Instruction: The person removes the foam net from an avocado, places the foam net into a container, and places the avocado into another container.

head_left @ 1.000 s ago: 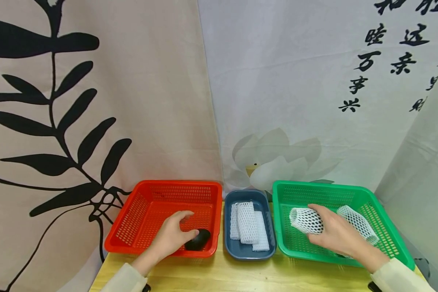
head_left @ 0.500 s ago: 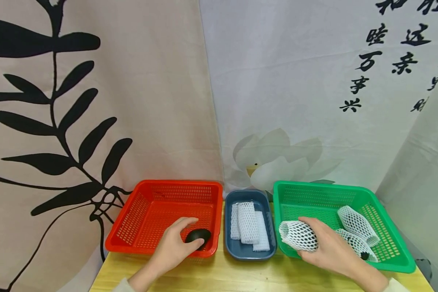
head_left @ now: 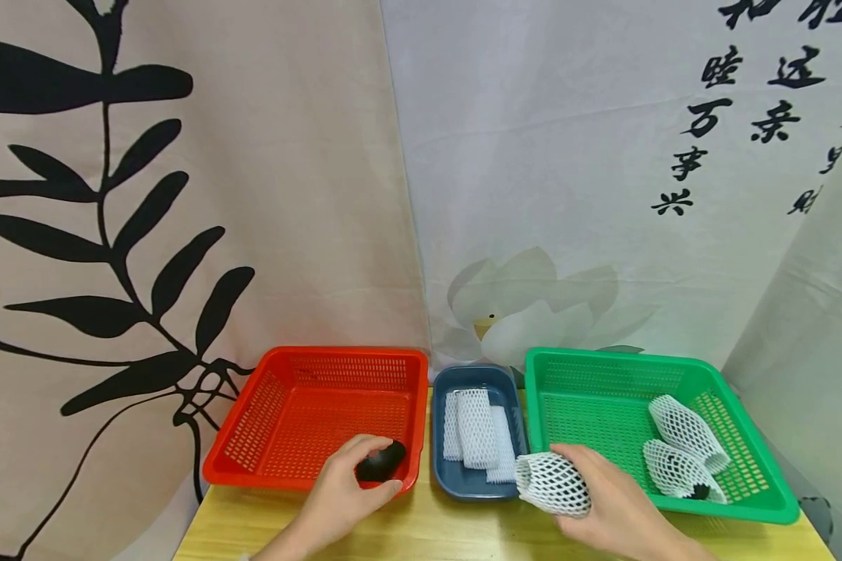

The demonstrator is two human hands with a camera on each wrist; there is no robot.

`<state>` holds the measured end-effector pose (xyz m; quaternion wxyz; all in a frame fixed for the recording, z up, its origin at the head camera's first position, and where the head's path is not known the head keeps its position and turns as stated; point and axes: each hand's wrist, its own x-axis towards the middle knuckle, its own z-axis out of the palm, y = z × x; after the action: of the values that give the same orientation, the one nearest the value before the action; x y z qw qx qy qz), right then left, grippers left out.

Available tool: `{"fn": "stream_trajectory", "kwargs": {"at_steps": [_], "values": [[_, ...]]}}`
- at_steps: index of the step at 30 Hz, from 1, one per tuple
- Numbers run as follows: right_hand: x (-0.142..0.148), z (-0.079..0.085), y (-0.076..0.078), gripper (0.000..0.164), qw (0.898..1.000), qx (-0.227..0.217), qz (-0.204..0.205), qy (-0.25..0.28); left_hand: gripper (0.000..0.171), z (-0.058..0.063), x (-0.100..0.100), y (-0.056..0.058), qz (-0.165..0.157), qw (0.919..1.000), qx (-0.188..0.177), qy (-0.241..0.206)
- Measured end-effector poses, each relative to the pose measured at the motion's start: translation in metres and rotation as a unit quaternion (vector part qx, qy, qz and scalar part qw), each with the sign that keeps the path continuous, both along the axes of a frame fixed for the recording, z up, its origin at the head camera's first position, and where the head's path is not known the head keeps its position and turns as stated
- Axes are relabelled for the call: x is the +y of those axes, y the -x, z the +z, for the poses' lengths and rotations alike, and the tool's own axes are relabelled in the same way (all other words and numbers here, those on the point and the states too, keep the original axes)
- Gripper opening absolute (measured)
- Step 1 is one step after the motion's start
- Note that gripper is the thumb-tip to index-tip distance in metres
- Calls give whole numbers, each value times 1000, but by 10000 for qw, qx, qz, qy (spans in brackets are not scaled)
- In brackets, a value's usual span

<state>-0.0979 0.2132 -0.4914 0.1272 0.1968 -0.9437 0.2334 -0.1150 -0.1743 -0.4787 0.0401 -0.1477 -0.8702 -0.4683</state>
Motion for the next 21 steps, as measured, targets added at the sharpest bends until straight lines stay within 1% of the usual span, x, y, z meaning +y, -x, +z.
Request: {"fn": "stream_trajectory", "kwargs": {"at_steps": [2,5,10,12,14,17,18,20,21], "values": [[-3,-1,-3,87,9998,-159,-50,-57,49,-1,2,-3,-18,10000,35,67],[-7,-3,-5,87,9998,-148,17,-97,49,-3,5,-7,-76,9997,85,206],[-13,-11,-8,86,9987,333,389,-81,52,-5,9,-14,-240,9994,32,226],[-16,-14,-9,86,9973,488,542,-85,53,-6,11,-17,-302,9994,2,166],[-18,-18,-11,85,9965,536,637,-107,52,-7,13,-20,-347,9993,61,123],[-22,-22,-15,83,9964,450,702,-162,48,-10,16,-24,-504,9983,307,-8],[-24,-24,-16,83,9968,384,678,-193,47,-11,17,-26,-539,9980,329,-22],[-27,-28,-20,83,9974,236,643,-234,46,-12,19,-30,-588,9979,261,17],[-29,-30,-21,84,9977,142,620,-252,47,-12,20,-32,-599,9981,113,65]]}}
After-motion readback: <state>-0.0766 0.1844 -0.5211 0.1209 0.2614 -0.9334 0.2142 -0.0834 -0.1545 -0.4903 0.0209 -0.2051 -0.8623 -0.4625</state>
